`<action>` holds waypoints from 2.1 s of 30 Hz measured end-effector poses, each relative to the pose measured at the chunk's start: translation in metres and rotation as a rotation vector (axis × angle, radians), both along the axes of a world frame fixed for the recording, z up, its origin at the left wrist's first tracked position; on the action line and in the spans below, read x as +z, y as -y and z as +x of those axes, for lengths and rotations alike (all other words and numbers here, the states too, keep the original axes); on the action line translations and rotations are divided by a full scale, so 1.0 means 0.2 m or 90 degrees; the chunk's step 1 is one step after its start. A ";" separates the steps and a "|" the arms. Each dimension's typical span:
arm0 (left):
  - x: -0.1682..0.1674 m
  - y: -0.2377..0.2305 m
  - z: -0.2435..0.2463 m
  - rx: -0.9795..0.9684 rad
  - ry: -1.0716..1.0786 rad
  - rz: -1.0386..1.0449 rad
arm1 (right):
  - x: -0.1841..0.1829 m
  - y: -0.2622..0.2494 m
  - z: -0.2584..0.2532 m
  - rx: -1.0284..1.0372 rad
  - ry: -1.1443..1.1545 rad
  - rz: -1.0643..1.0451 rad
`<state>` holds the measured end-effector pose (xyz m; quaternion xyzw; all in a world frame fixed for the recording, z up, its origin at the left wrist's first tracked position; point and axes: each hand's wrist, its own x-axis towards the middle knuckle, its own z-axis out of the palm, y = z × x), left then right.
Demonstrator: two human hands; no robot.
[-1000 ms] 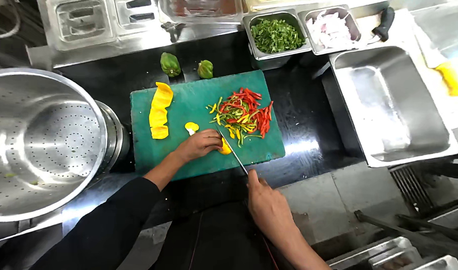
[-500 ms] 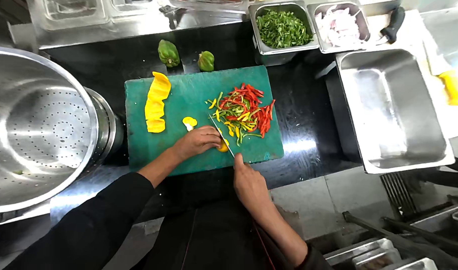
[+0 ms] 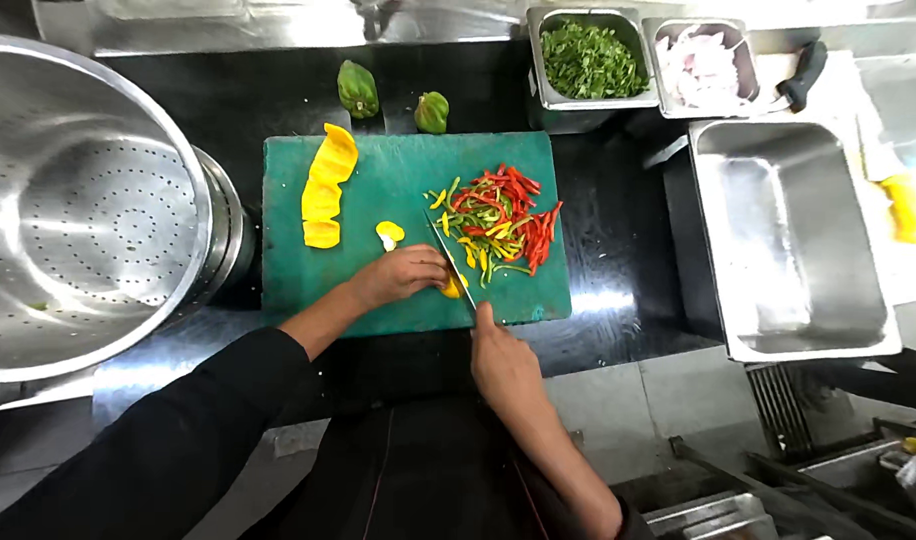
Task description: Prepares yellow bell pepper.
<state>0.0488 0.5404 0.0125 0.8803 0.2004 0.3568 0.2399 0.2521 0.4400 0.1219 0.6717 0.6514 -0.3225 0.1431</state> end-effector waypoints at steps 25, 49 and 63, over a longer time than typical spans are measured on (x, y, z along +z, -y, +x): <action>0.01 0.07 -0.05 0.021 -0.051 0.044 | 0.04 0.03 -0.04 0.011 -0.003 -0.005; -0.01 0.14 -0.09 0.054 -0.089 0.059 | -0.02 -0.07 -0.03 0.000 -0.030 0.052; 0.19 0.17 0.08 0.238 -0.177 0.050 | 0.00 -0.01 0.13 0.044 -0.055 0.445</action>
